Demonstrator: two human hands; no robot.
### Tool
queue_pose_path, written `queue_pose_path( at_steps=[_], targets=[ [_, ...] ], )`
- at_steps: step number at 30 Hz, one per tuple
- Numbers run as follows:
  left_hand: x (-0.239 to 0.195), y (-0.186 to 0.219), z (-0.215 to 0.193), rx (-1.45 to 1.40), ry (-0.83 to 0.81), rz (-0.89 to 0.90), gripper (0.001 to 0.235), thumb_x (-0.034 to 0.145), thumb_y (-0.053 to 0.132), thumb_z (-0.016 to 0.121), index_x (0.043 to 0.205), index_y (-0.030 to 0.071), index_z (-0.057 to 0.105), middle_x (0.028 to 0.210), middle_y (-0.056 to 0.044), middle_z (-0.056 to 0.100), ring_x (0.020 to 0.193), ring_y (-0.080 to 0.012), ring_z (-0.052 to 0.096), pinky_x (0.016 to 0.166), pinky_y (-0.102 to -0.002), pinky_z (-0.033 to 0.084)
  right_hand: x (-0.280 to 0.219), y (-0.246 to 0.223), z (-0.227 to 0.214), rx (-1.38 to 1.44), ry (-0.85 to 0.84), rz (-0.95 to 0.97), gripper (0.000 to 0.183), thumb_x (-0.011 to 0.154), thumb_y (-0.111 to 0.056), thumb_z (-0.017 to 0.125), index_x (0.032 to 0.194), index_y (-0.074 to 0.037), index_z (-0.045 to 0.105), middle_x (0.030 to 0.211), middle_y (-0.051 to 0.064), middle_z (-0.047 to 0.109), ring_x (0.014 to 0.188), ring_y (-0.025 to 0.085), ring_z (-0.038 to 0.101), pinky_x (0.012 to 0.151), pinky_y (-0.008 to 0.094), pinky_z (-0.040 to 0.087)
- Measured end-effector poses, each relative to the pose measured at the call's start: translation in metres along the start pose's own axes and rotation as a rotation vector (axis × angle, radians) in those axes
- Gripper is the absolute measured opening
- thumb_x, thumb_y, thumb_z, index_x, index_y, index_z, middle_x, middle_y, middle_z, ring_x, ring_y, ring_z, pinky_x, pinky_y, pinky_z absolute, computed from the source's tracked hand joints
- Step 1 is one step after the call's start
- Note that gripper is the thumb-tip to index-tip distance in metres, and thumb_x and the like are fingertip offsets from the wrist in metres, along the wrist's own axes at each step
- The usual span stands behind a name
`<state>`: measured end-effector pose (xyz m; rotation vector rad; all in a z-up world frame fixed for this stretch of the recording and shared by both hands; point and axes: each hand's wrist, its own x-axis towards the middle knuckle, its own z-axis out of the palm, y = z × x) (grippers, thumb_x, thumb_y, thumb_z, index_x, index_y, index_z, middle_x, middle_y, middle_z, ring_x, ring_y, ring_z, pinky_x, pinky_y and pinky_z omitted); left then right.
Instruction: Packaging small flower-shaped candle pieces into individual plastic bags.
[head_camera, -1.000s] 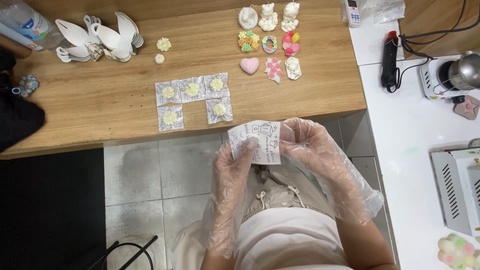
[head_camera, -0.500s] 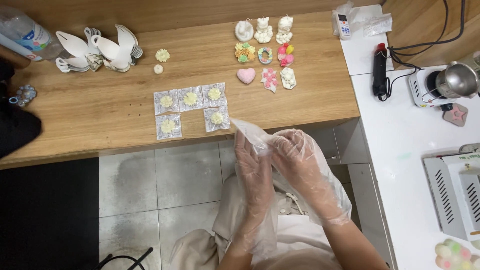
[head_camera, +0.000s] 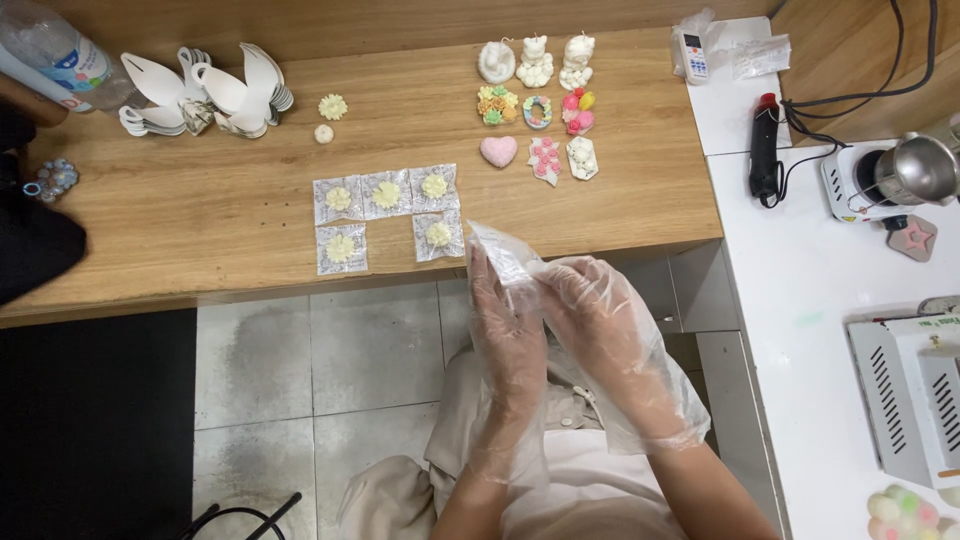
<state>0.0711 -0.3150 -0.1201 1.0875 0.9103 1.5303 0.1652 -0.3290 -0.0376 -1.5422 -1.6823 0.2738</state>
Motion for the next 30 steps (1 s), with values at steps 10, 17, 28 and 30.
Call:
queue_pose_path(
  at_steps=[10,17,28,30],
  targets=[
    [0.026,-0.040,-0.013,0.387,-0.016,0.008,0.082,0.095,-0.007,0.062,0.163,0.010,0.020,0.143,-0.023,0.061,0.127,-0.0308,0.066,0.107,-0.036,0.052,0.002,-0.003,0.002,-0.111,-0.053,-0.182,0.027,0.080,0.000,0.077,0.105,-0.003,0.069,0.101,0.012,0.069,0.093,0.034,0.067,0.078,0.043,0.054],
    [0.030,-0.014,-0.007,0.454,0.031,-0.019,0.083,0.090,-0.018,0.036,0.165,0.013,0.016,0.170,-0.021,0.027,0.154,-0.0336,0.034,0.124,-0.038,0.033,-0.001,0.005,0.010,-0.141,0.067,0.019,0.023,0.088,-0.002,0.076,0.110,-0.004,0.070,0.102,0.016,0.068,0.091,0.036,0.067,0.074,0.043,0.054],
    [0.030,-0.011,-0.011,0.731,0.001,0.226,0.068,0.101,-0.002,0.055,0.162,0.008,0.026,0.165,-0.020,0.036,0.152,-0.0368,0.038,0.123,-0.042,0.040,0.000,0.009,0.011,-0.169,0.034,0.022,0.019,0.087,-0.004,0.077,0.104,-0.007,0.071,0.097,0.016,0.068,0.088,0.037,0.067,0.072,0.044,0.054],
    [0.031,-0.011,-0.013,0.817,-0.015,0.291,0.069,0.098,0.003,0.059,0.159,0.007,0.028,0.162,-0.021,0.038,0.150,-0.0380,0.040,0.121,-0.042,0.042,0.000,0.005,0.011,-0.152,-0.005,0.025,0.018,0.086,-0.004,0.077,0.102,-0.006,0.070,0.097,0.016,0.068,0.088,0.038,0.066,0.072,0.045,0.053]
  ],
)
